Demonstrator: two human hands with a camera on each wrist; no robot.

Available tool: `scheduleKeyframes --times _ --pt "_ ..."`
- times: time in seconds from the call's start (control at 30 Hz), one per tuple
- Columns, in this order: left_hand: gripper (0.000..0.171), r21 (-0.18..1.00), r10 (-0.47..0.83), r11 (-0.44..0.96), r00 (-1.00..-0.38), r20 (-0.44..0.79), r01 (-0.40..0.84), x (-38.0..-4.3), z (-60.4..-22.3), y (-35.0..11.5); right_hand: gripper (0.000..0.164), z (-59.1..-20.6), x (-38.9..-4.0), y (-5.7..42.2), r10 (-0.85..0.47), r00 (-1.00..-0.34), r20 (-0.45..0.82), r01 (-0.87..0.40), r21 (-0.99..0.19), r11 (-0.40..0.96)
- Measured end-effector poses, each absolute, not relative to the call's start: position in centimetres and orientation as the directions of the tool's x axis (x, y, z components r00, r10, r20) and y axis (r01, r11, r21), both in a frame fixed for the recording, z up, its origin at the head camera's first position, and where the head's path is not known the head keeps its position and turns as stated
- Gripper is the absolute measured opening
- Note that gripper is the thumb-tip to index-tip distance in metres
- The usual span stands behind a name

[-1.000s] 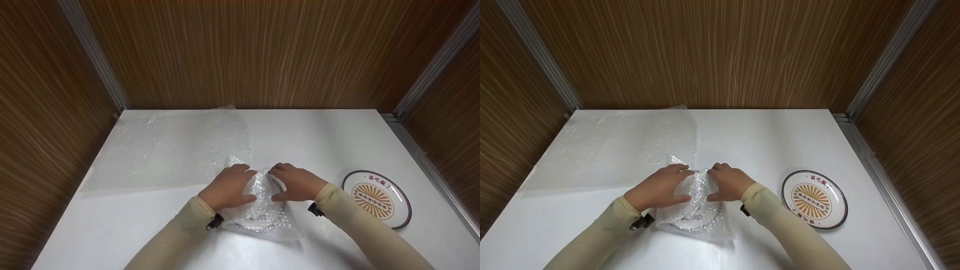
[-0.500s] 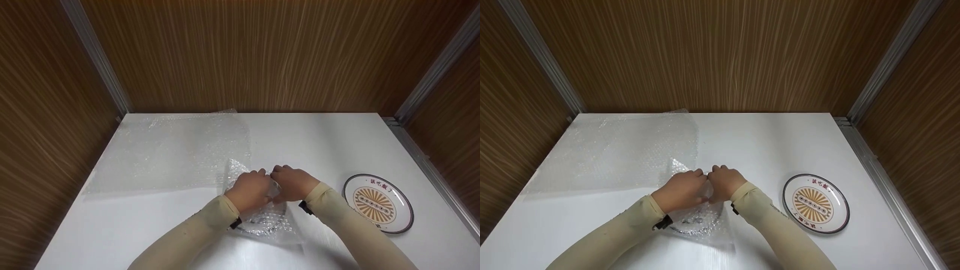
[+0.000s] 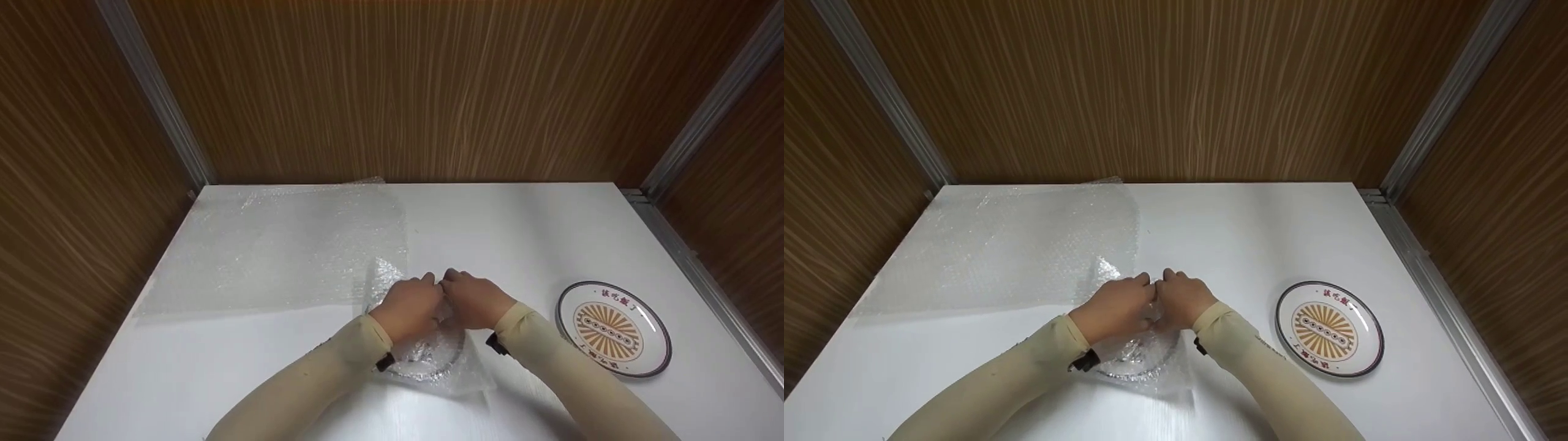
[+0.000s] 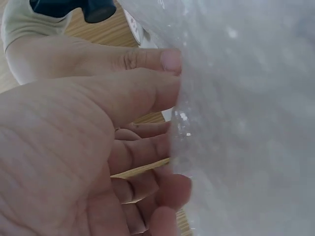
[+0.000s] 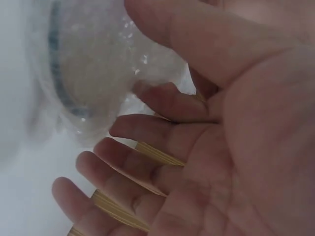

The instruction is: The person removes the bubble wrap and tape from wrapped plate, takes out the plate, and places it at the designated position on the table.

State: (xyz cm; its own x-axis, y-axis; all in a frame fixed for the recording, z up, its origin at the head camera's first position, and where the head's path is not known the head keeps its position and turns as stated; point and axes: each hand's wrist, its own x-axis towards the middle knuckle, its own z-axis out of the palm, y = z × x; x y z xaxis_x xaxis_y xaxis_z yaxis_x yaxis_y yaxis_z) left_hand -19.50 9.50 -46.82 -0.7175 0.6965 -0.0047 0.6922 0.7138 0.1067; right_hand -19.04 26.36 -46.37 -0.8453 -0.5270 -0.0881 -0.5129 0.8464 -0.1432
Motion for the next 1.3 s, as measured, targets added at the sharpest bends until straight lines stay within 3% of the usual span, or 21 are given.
scheduleKeyframes --times 0.27,0.43,0.57,0.67,0.8,1.0,1.3 --pt "0.027 0.301 0.662 0.723 -0.748 -0.042 0.622 -20.1 -47.6 9.2 0.035 -47.1 -18.5 26.5 -0.552 -0.833 0.025 -0.551 -0.114 0.827" --pt "0.013 0.445 0.605 0.74 -0.788 -0.115 0.504 -20.7 -47.6 9.0 0.037 -47.4 -18.1 27.1 -0.582 -0.803 0.125 -0.595 -0.119 0.795" --pt "0.008 0.569 0.573 0.715 -0.807 -0.145 0.406 -21.0 -47.6 9.0 0.024 -47.8 -18.3 27.8 -0.606 -0.765 0.22 -0.639 -0.132 0.758" --pt "0.008 0.607 0.565 0.701 -0.811 -0.153 0.374 -21.1 -47.6 8.9 0.019 -48.0 -18.5 28.0 -0.64 -0.732 0.234 -0.677 -0.146 0.722" --pt "0.01 0.636 0.567 0.685 -0.808 -0.157 0.357 -21.0 -47.8 8.7 0.026 -47.9 -18.6 27.7 -0.667 -0.717 0.201 -0.696 -0.159 0.7" --pt "0.024 0.634 0.588 0.671 -0.797 -0.138 0.384 -21.2 -48.1 8.6 0.025 -47.7 -19.0 27.0 -0.675 -0.716 0.179 -0.694 -0.08 0.715" --pt "0.012 0.663 0.617 0.637 -0.775 -0.133 0.393 -21.3 -48.4 8.5 0.027 -47.7 -19.3 27.1 -0.656 -0.744 0.129 -0.667 -0.093 0.739"
